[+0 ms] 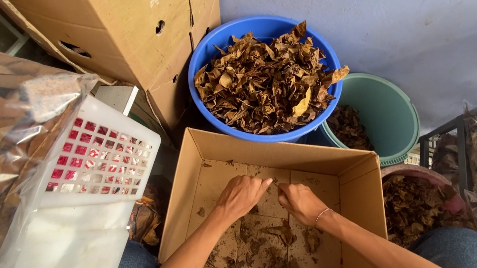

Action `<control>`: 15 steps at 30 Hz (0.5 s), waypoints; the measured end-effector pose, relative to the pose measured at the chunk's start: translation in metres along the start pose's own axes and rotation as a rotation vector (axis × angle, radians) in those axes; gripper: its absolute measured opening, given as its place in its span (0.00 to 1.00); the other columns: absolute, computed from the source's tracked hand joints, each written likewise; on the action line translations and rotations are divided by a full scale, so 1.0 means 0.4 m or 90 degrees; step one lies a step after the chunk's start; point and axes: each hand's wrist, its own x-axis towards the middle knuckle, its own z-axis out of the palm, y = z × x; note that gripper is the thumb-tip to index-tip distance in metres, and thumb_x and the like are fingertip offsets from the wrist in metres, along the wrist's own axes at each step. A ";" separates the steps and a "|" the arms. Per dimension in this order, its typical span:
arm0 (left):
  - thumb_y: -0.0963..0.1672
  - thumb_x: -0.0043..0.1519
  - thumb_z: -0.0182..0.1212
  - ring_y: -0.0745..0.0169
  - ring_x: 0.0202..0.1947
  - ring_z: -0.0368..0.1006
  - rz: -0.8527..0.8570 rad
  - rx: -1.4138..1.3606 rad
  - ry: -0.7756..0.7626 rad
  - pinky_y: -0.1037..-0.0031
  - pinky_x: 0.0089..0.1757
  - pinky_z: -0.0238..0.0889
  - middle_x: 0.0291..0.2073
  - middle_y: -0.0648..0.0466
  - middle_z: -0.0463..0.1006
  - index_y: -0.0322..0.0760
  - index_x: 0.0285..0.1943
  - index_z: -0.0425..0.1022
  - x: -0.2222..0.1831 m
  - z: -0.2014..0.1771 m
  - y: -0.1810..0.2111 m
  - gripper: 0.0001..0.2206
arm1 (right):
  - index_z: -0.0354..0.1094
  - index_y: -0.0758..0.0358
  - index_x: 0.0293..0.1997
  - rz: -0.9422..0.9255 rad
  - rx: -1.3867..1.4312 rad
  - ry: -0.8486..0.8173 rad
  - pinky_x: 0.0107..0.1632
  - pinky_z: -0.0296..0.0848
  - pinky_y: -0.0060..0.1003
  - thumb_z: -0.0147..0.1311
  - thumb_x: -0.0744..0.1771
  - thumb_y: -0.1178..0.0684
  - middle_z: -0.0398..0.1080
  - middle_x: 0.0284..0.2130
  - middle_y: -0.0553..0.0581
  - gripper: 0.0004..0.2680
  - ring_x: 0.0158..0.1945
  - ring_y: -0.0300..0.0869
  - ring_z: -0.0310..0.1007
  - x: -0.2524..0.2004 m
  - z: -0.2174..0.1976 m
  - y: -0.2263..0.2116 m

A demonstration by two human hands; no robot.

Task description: Breaking and crumbling dried leaves by hand into a cardboard box for processing

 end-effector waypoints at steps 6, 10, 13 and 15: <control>0.40 0.69 0.37 0.52 0.30 0.76 0.002 0.057 -0.040 0.70 0.30 0.68 0.34 0.35 0.77 0.20 0.66 0.58 0.009 -0.058 0.032 0.18 | 0.59 0.64 0.47 -0.007 0.010 -0.081 0.47 0.77 0.58 0.47 0.70 0.49 0.74 0.34 0.70 0.09 0.44 0.65 0.78 -0.031 -0.113 -0.152; 0.36 0.66 0.41 0.45 0.46 0.76 0.015 0.054 -0.084 0.67 0.40 0.71 0.53 0.31 0.71 0.22 0.70 0.56 -0.007 -0.105 0.065 0.21 | 0.59 0.63 0.49 -0.039 -0.036 -0.058 0.46 0.77 0.59 0.45 0.71 0.50 0.75 0.34 0.71 0.08 0.43 0.66 0.78 -0.016 -0.116 -0.083; 0.37 0.66 0.42 0.47 0.30 0.75 -0.009 -0.049 -0.062 0.67 0.33 0.71 0.37 0.30 0.76 0.17 0.60 0.64 0.043 -0.112 0.014 0.16 | 0.64 0.61 0.46 -0.050 -0.073 -0.024 0.45 0.78 0.55 0.43 0.70 0.48 0.77 0.34 0.69 0.08 0.42 0.63 0.80 0.000 -0.159 -0.062; 0.38 0.59 0.45 0.66 0.10 0.52 0.019 -0.089 0.104 0.78 0.18 0.50 0.08 0.59 0.59 0.43 0.20 0.64 0.071 -0.221 0.068 0.13 | 0.66 0.59 0.42 -0.179 -0.134 0.065 0.34 0.78 0.58 0.41 0.68 0.55 0.74 0.27 0.71 0.06 0.33 0.67 0.76 -0.006 -0.189 -0.004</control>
